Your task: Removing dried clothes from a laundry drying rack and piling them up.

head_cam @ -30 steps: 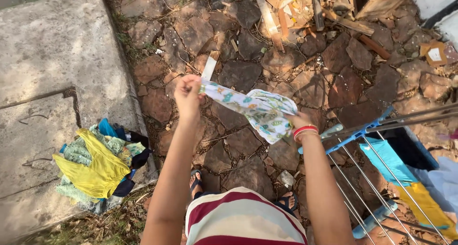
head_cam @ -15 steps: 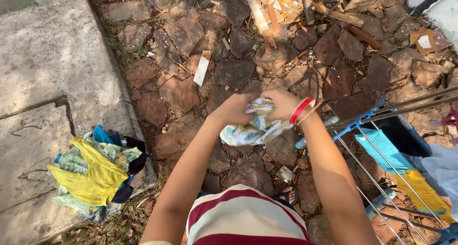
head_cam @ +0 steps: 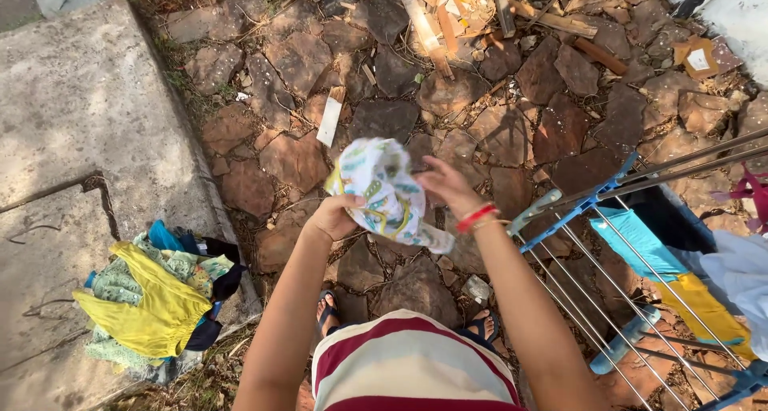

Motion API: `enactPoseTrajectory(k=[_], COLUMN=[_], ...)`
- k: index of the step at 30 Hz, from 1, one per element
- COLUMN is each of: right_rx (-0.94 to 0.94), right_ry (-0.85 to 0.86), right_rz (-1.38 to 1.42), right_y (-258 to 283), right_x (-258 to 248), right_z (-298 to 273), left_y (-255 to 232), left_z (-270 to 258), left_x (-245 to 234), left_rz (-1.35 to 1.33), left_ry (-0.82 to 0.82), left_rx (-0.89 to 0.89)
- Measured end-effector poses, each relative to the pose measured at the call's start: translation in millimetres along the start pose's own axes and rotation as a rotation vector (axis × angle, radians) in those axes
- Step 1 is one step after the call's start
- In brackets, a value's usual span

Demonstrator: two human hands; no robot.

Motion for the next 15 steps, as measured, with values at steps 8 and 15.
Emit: enactPoseTrajectory(k=[8,15], right_rx=[0.088,0.054], right_ry=[0.095,0.161], right_rz=[0.130,0.103], right_y=[-78,-30], right_x=[7,6], right_z=[61,27], left_y=[1,-14], left_z=[-15,-20], left_x=[-10,3], left_rz=[0.385,0.182], left_ry=[-0.443,-0.557], left_rx=[-0.011,0.328])
Point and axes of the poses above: each hand's wrist, its own z-axis towards the middle knuckle, its own x-axis out of the palm, y = z × x, the point moved 2 cm from there along z, towards the middle knuckle, and after that the axes turned 11 degrees about -z, right-handed, at the moved point
